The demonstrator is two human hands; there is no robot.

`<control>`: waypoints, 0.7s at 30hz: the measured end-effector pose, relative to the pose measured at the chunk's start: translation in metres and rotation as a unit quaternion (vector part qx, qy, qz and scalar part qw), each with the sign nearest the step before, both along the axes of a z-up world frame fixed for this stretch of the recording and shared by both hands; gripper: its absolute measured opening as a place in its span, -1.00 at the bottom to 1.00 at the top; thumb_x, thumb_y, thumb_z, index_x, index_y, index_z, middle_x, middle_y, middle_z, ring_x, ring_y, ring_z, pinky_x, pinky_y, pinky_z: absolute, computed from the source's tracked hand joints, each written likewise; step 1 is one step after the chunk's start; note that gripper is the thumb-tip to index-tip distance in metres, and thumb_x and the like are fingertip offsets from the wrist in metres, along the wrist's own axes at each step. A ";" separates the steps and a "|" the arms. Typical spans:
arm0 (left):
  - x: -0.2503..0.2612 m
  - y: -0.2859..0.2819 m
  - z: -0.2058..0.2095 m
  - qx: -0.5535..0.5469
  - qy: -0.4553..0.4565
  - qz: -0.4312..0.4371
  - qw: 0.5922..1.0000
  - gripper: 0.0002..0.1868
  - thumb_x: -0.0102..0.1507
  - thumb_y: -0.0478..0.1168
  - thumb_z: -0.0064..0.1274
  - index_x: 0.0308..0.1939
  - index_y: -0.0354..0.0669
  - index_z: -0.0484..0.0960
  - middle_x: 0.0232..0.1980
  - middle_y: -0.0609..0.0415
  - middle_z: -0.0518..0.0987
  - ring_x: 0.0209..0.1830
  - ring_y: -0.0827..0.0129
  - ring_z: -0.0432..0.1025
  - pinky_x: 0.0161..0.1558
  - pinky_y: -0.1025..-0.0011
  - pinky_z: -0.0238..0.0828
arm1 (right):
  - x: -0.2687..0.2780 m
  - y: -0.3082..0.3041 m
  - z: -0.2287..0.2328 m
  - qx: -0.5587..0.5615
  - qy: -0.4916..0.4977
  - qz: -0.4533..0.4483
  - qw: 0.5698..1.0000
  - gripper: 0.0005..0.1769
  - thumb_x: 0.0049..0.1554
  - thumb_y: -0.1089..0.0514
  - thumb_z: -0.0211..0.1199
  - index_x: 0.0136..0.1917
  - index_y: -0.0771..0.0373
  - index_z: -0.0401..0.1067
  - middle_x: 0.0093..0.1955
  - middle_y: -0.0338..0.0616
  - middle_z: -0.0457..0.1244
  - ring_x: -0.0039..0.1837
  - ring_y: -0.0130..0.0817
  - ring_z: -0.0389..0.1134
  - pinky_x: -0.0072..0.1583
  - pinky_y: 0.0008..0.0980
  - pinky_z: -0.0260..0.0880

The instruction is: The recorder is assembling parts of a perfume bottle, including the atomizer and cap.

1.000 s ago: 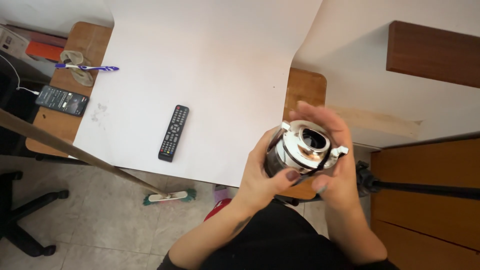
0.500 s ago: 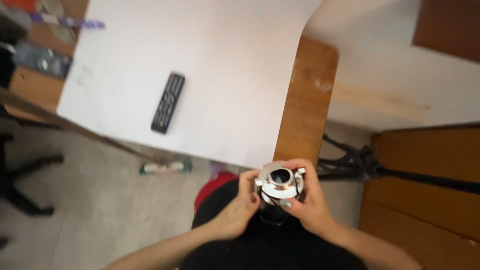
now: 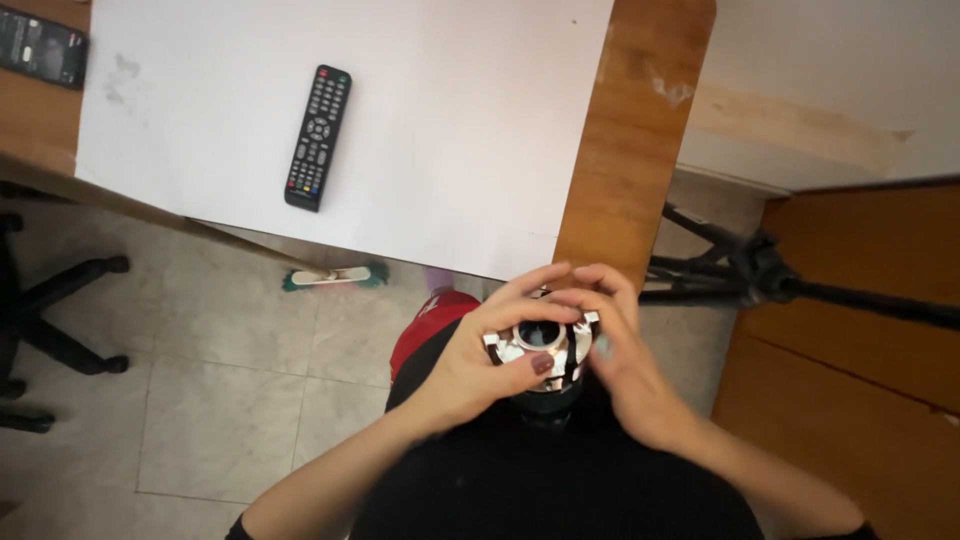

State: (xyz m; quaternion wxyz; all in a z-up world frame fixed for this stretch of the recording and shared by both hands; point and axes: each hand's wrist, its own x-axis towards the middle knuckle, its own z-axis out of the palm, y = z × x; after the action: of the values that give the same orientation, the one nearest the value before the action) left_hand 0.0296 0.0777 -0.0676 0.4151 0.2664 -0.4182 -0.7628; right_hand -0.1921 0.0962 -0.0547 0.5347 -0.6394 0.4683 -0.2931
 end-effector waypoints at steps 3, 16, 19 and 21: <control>0.000 -0.001 -0.009 -0.008 -0.035 -0.011 0.999 -0.59 0.26 -0.25 0.14 0.19 -0.26 0.62 0.52 -0.09 0.35 0.53 0.19 0.28 0.50 0.26 0.18 | -0.006 0.002 -0.009 0.031 -0.053 -0.048 0.997 -0.42 0.36 -0.12 -0.14 0.40 0.36 0.29 0.48 0.02 -0.02 0.56 -0.15 0.02 0.56 -0.24 -0.03; -0.012 0.002 -0.019 0.078 0.004 -0.065 0.995 -0.55 0.22 -0.35 0.13 0.22 -0.27 0.59 0.36 -0.03 0.50 0.41 0.27 0.38 0.45 0.30 0.26 | -0.049 -0.017 -0.036 -0.012 -0.005 0.073 0.997 -0.68 0.21 -0.03 0.24 0.00 0.28 0.45 -0.14 -0.21 0.33 -0.11 -0.44 0.38 -0.04 -0.46 0.36; -0.014 0.002 -0.018 0.085 -0.019 -0.074 0.993 -0.51 0.19 -0.34 0.15 0.23 -0.29 0.59 0.33 -0.03 0.51 0.39 0.29 0.39 0.43 0.33 0.27 | -0.058 -0.025 -0.042 0.053 0.025 0.112 0.992 -0.64 0.12 -0.10 0.29 -0.16 0.26 0.44 -0.30 -0.21 0.28 -0.26 -0.42 0.31 -0.19 -0.41 0.27; -0.016 0.002 -0.017 0.097 -0.009 -0.076 0.992 -0.49 0.19 -0.33 0.15 0.25 -0.29 0.58 0.32 0.00 0.52 0.36 0.32 0.40 0.40 0.35 0.29 | -0.054 -0.029 -0.034 0.039 0.010 0.122 0.992 -0.65 0.14 -0.08 0.29 -0.16 0.26 0.42 -0.28 -0.21 0.28 -0.25 -0.40 0.31 -0.19 -0.40 0.27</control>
State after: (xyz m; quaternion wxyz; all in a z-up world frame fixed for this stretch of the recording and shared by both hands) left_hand 0.0140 0.0799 -0.0842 0.3242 0.2798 -0.3648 -0.8267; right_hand -0.2459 0.0668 -0.0890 0.5868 -0.6731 0.4029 -0.2007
